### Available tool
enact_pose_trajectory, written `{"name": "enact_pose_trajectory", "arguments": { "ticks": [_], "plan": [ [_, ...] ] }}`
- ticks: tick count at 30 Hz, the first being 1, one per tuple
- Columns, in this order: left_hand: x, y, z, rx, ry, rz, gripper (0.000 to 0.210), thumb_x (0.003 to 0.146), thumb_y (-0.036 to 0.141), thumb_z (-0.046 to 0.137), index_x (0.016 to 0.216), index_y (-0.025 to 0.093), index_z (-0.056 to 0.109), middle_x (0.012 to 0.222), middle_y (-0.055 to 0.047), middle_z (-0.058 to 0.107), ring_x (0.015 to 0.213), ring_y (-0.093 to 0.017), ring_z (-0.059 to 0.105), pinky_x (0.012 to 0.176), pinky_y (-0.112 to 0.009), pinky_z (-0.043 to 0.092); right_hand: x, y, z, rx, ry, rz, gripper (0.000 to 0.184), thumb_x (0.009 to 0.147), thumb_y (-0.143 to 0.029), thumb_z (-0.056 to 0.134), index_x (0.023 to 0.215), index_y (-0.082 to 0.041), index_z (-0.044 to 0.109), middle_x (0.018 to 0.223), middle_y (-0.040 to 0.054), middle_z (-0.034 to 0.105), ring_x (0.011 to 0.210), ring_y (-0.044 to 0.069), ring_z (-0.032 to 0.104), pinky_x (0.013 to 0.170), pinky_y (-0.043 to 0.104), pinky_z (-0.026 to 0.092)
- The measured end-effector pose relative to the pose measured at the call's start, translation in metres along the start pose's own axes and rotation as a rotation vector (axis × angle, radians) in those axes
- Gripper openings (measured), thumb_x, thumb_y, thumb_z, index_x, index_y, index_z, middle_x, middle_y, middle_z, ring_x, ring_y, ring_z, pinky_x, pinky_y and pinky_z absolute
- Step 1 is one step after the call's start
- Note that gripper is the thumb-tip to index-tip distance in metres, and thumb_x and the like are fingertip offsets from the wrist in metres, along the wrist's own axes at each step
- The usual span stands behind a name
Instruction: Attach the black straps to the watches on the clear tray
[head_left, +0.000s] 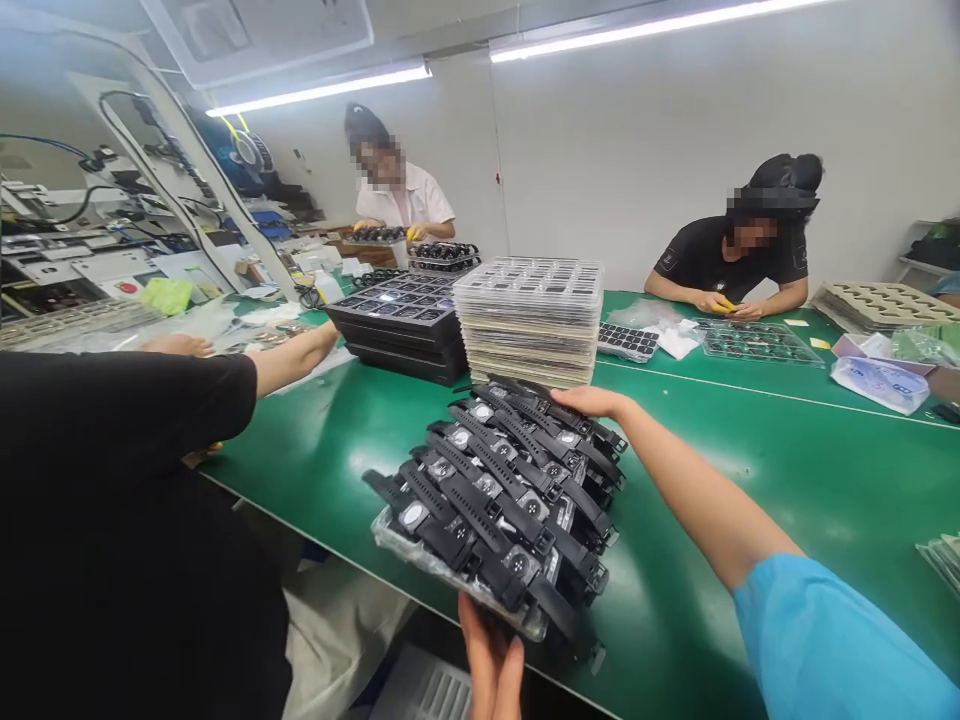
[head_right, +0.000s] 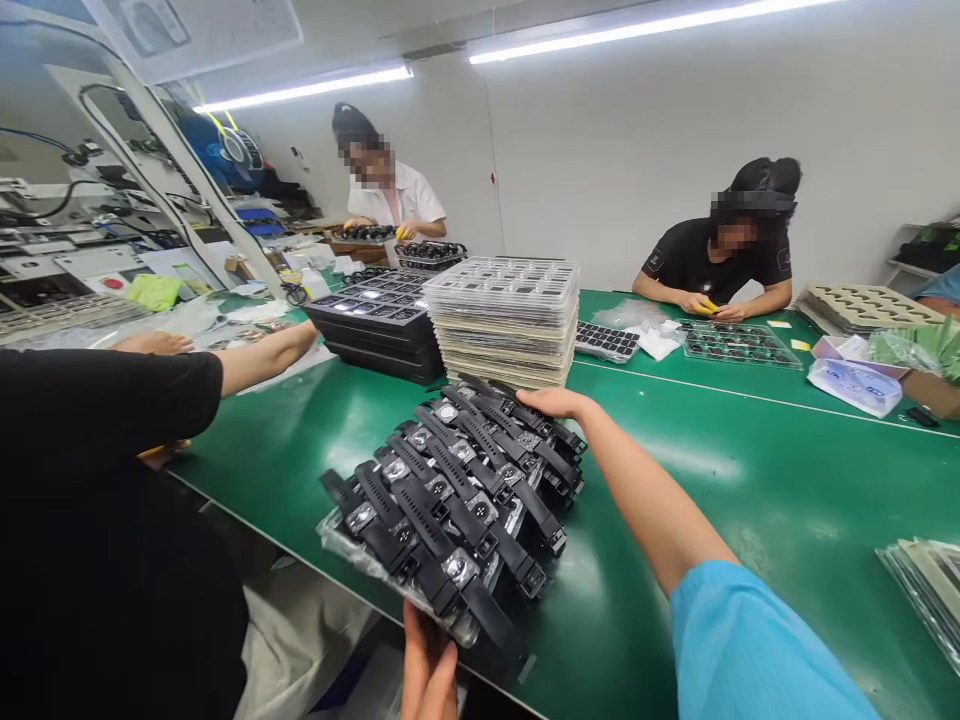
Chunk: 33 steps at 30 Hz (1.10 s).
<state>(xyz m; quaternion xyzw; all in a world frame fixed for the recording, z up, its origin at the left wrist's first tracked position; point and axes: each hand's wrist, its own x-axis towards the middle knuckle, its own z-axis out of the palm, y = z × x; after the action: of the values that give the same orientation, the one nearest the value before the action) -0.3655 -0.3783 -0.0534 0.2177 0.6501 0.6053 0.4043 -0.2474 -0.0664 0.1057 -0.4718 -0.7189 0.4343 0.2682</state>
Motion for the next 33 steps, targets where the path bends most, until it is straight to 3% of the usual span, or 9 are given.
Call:
{"name": "enact_pose_trajectory", "arguments": {
  "ticks": [4, 7, 9, 11, 16, 20, 23, 27, 33],
  "plan": [
    [0.011, 0.023, -0.032, -0.103, 0.225, 0.081, 0.084, 0.088, 0.062, 0.055, 0.159, 0.025, 0.030, 0.161, -0.008, 0.042, 0.151, -0.033, 0.035, 0.126, -0.041, 0.029, -0.043, -0.003, -0.005, -0.051, 0.160, -0.007, 0.027, 0.102, -0.040, 0.060, 0.118, -0.019, 0.066, 0.120, 0.0077, 0.066, 0.099, 0.023, 0.066, 0.086, 0.040, 0.057],
    [0.035, 0.052, -0.066, -0.061, 0.481, 0.257, 0.078, 0.086, 0.062, 0.062, 0.151, 0.023, 0.043, 0.157, -0.011, 0.044, 0.149, -0.036, 0.036, 0.127, -0.047, 0.022, -0.090, 0.001, -0.002, -0.098, 0.177, 0.045, 0.047, 0.105, -0.050, 0.042, 0.084, -0.018, 0.069, 0.084, 0.0054, 0.069, 0.078, 0.020, 0.065, 0.069, 0.031, 0.052],
    [0.058, 0.072, -0.082, 0.023, 0.460, 0.391, 0.070, 0.088, 0.061, 0.060, 0.144, 0.022, 0.051, 0.154, -0.012, 0.047, 0.146, -0.036, 0.040, 0.126, -0.050, 0.024, -0.116, 0.006, 0.009, -0.110, 0.052, 0.094, 0.050, 0.095, -0.058, 0.054, 0.066, -0.019, 0.065, 0.064, 0.0019, 0.063, 0.058, 0.018, 0.058, 0.053, 0.028, 0.043],
    [0.080, 0.087, -0.088, 0.100, 0.371, 0.420, 0.063, 0.088, 0.062, 0.059, 0.137, 0.021, 0.058, 0.146, -0.012, 0.055, 0.141, -0.035, 0.046, 0.124, -0.052, 0.027, -0.129, 0.010, 0.025, -0.116, -0.017, 0.124, 0.054, 0.089, -0.062, 0.060, 0.054, -0.021, 0.055, 0.053, -0.0014, 0.053, 0.048, 0.015, 0.047, 0.046, 0.027, 0.032],
    [0.116, 0.104, -0.084, 0.177, 0.347, 0.447, 0.059, 0.083, 0.063, 0.062, 0.123, 0.020, 0.067, 0.134, -0.011, 0.063, 0.133, -0.033, 0.053, 0.119, -0.050, 0.035, -0.116, 0.014, 0.059, -0.065, 0.064, 0.143, 0.053, 0.085, -0.065, 0.057, 0.056, -0.023, 0.039, 0.056, -0.0035, 0.045, 0.054, 0.015, 0.039, 0.050, 0.027, 0.027],
    [0.119, 0.108, -0.078, 0.148, 0.294, 0.387, 0.058, 0.083, 0.059, 0.065, 0.127, 0.020, 0.065, 0.136, -0.011, 0.064, 0.134, -0.033, 0.053, 0.119, -0.050, 0.034, -0.103, 0.015, 0.071, 0.003, 0.187, 0.125, 0.052, 0.085, -0.065, 0.051, 0.058, -0.025, 0.030, 0.057, -0.0053, 0.031, 0.056, 0.014, 0.030, 0.052, 0.027, 0.022],
    [0.115, 0.109, -0.071, 0.111, 0.336, 0.444, 0.053, 0.083, 0.053, 0.068, 0.126, 0.022, 0.065, 0.145, -0.011, 0.057, 0.141, -0.033, 0.047, 0.123, -0.050, 0.029, -0.102, 0.013, 0.075, 0.057, 0.247, 0.077, 0.049, 0.084, -0.061, 0.052, 0.059, -0.025, 0.030, 0.058, -0.0056, 0.029, 0.057, 0.014, 0.029, 0.054, 0.027, 0.021],
    [0.108, 0.113, -0.060, -0.011, 0.334, 0.515, 0.052, 0.078, 0.048, 0.075, 0.121, 0.020, 0.064, 0.134, -0.013, 0.064, 0.134, -0.033, 0.054, 0.119, -0.054, 0.035, -0.100, 0.010, 0.075, 0.172, 0.259, 0.008, 0.047, 0.083, -0.062, 0.053, 0.060, -0.024, 0.036, 0.058, -0.0057, 0.035, 0.058, 0.014, 0.034, 0.055, 0.027, 0.026],
    [0.079, 0.138, -0.039, -0.229, 0.340, 0.551, 0.055, 0.074, 0.039, 0.083, 0.122, 0.022, 0.062, 0.129, -0.011, 0.066, 0.130, -0.030, 0.057, 0.119, -0.053, 0.035, -0.105, 0.011, 0.069, 0.377, 0.244, -0.093, 0.051, 0.086, -0.070, 0.049, 0.076, -0.021, 0.057, 0.067, -0.0006, 0.059, 0.064, 0.019, 0.055, 0.062, 0.030, 0.045]
  ]
}}
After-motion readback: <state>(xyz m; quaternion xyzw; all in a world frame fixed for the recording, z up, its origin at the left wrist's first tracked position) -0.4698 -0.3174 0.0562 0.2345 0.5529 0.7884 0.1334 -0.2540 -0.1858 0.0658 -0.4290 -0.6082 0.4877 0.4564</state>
